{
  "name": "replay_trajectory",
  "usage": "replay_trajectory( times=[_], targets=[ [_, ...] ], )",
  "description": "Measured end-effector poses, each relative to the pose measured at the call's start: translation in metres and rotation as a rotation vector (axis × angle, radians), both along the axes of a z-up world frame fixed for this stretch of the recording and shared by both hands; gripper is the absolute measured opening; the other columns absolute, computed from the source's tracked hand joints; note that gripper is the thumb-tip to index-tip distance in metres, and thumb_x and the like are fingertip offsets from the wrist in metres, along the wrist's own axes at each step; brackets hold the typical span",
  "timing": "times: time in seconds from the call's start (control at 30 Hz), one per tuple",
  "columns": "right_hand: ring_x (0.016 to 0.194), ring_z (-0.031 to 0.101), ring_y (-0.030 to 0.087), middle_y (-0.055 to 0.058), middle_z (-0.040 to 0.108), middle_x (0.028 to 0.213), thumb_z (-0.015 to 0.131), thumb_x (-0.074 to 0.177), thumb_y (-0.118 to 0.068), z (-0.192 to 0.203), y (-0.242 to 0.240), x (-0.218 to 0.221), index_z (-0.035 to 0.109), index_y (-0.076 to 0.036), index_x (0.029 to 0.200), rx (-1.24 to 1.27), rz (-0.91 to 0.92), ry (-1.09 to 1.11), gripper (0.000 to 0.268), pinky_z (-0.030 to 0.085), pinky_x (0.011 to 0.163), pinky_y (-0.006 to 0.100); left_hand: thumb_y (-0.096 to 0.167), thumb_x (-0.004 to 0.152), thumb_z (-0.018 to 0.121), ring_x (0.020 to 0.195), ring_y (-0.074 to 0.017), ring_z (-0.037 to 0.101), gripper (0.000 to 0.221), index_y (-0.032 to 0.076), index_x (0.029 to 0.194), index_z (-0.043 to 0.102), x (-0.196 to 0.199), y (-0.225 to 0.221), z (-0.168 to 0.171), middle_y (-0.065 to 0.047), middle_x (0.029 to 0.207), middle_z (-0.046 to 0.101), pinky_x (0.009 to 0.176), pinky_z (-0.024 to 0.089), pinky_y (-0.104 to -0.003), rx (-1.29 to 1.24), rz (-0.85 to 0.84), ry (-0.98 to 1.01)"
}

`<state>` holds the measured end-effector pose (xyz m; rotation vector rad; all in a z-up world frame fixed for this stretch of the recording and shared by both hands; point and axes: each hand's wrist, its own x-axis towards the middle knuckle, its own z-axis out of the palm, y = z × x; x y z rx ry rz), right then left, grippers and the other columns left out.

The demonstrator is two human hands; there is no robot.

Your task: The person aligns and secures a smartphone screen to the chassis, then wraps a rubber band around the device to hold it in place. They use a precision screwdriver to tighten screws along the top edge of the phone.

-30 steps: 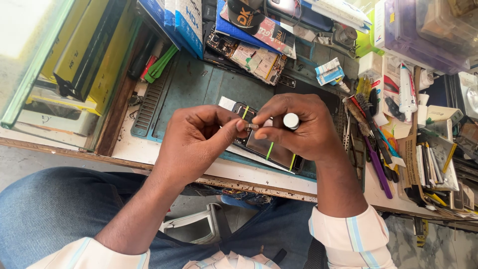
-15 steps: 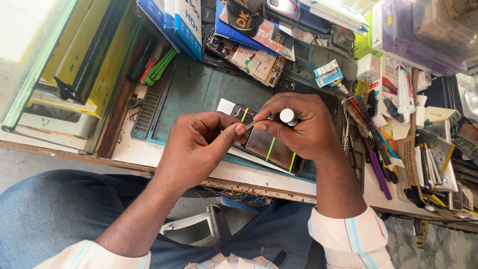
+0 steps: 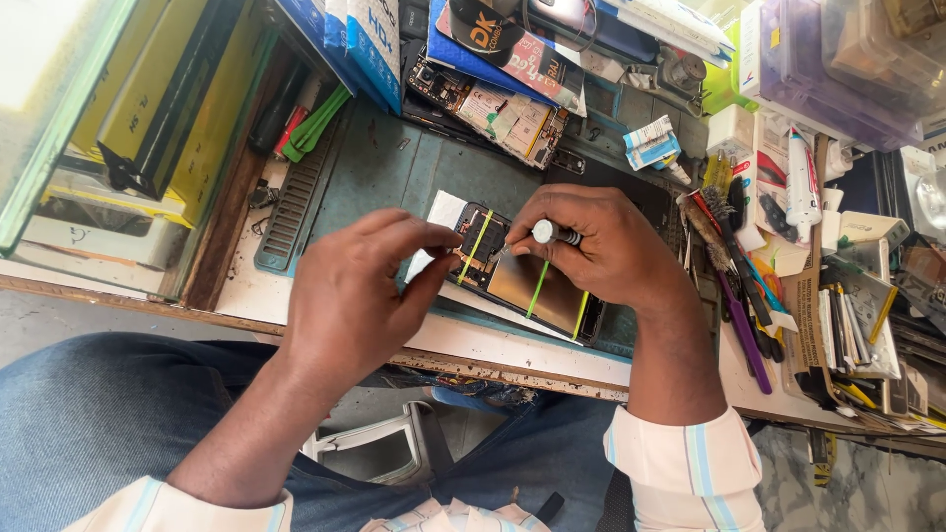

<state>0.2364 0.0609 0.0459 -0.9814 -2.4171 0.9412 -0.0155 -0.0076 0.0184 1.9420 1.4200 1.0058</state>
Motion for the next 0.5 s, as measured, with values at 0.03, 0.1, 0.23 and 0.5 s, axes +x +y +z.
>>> replay_trajectory(
  times=[0.03, 0.1, 0.23, 0.5],
  targets=[
    [0.093, 0.076, 0.019, 0.007, 0.074, 0.098, 0.069, 0.087, 0.009, -0.0003, 0.0001, 0.0003, 0.071, -0.004, 0.102, -0.005, 0.005, -0.012, 0.020, 0.060, 0.079, 0.031, 0.021, 0.091, 0.074, 0.059, -0.0183, 0.071, 0.013, 0.015, 0.103, 0.077, 0.0013, -0.0006, -0.0015, -0.002, 0.093, 0.074, 0.057, 0.054, -0.037, -0.011, -0.008, 0.027],
    [0.094, 0.076, 0.020, 0.007, 0.074, 0.099, 0.069, 0.086, 0.008, -0.0010, 0.0006, 0.0003, 0.071, -0.004, 0.102, -0.013, 0.015, -0.034, 0.020, 0.060, 0.080, 0.032, 0.020, 0.091, 0.073, 0.065, -0.0186, 0.072, 0.012, 0.016, 0.102, 0.077, 0.0035, -0.0014, -0.0036, -0.001, 0.095, 0.073, 0.057, 0.055, -0.037, -0.001, -0.008, 0.088],
    [0.094, 0.076, 0.022, 0.007, 0.074, 0.099, 0.069, 0.082, 0.009, -0.0028, 0.0015, -0.0003, 0.071, -0.005, 0.101, 0.006, 0.050, -0.058, 0.024, 0.060, 0.081, 0.033, 0.021, 0.091, 0.073, 0.070, -0.0171, 0.073, 0.012, 0.016, 0.101, 0.078, 0.0060, -0.0020, -0.0067, 0.000, 0.094, 0.072, 0.057, 0.056, -0.036, 0.000, -0.021, 0.148],
    [0.095, 0.076, 0.024, 0.008, 0.073, 0.099, 0.069, 0.080, 0.008, -0.0014, 0.0010, -0.0028, 0.071, -0.004, 0.102, 0.025, 0.068, -0.073, 0.025, 0.061, 0.082, 0.035, 0.022, 0.091, 0.074, 0.070, -0.0159, 0.073, 0.011, 0.016, 0.099, 0.078, 0.0069, -0.0014, -0.0080, 0.001, 0.094, 0.071, 0.057, 0.057, -0.035, -0.029, -0.039, 0.197]
  ],
)
